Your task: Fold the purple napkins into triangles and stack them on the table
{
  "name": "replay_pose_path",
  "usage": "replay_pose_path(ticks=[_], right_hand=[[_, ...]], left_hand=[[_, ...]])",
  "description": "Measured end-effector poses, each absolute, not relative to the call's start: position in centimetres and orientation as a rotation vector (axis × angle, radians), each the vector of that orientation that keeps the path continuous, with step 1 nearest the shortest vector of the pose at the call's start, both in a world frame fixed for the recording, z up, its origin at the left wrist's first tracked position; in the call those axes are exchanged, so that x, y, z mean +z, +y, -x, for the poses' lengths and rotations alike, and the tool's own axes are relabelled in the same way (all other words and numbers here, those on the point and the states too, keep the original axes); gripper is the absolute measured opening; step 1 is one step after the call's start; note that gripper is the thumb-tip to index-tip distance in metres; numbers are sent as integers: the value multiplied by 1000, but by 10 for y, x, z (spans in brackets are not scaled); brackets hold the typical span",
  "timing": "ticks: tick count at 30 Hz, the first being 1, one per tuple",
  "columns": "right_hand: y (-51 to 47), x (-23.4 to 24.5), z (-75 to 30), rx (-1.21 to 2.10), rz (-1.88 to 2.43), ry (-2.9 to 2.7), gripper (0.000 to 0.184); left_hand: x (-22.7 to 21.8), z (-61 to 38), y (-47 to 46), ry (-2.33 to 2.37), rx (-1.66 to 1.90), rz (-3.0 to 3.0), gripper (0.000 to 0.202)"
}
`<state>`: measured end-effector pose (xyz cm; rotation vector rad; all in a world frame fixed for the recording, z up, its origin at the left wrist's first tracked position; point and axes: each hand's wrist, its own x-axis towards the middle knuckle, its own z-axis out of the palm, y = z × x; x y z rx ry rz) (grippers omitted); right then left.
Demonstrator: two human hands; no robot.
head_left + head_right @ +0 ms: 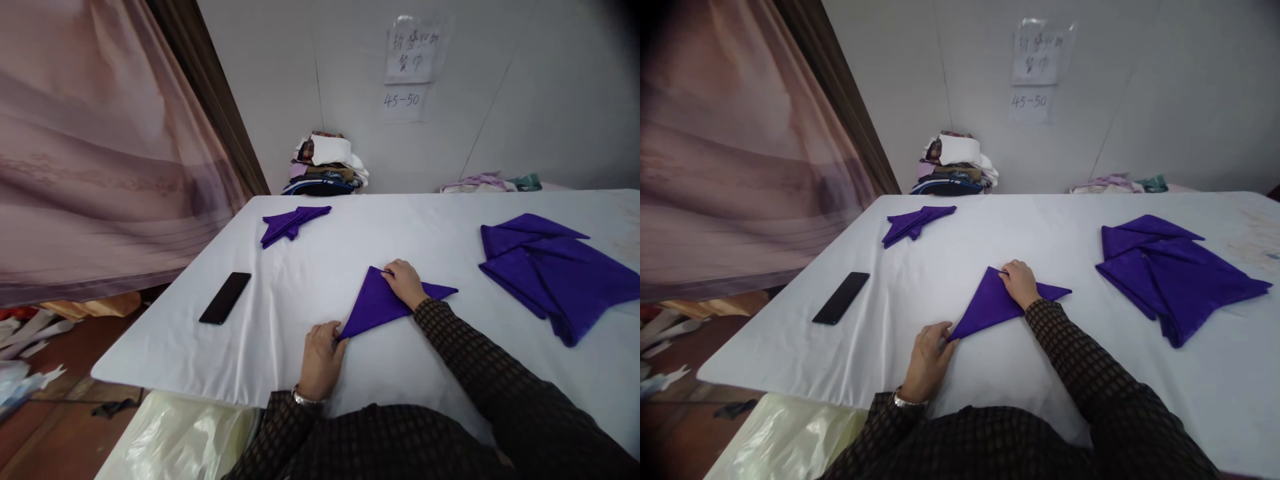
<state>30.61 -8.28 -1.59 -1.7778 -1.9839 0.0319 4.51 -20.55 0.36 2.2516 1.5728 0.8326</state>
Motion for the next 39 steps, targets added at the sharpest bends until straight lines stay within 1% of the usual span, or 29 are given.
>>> replay_pose_path(ticks=[3,4,8,18,20,23,26,29,31,35,39], right_hand=[[-83,-16,-306,30,1785,-1976,13],[-82,-16,-306,32,1788,-1974,14],[-82,-16,-306,49,1797,-1971,14],[-82,-14,-306,53,1792,-1977,15],[-82,-14,-305,56,1800,-1983,15],[-82,-11,-304,75,1819,-1998,15],[-83,-7,-303,96,1822,-2000,15],[-84,-4,-302,107,1807,-1978,15],[-84,-3,-302,113,1807,-1964,14],[-80,-6,-302,129,1820,-1934,14],[-78,0,-305,180,1812,-1911,14]], left_hand=[[9,-44,-209,1602,755,-2272,7],[11,-43,-209,1606,732,-2279,5],[15,-42,-211,1593,693,-2279,8],[14,-24,-206,1389,633,-2468,24],[13,-19,-204,1403,674,-2472,25],[21,-24,-196,1451,842,-2453,24],[37,-52,-180,1274,884,-2520,28],[43,-95,-159,1055,747,-2632,32],[34,-121,-145,1039,620,-2702,41],[3,-142,-128,1185,365,-2775,64],[-14,-140,-125,1230,298,-2812,67]])
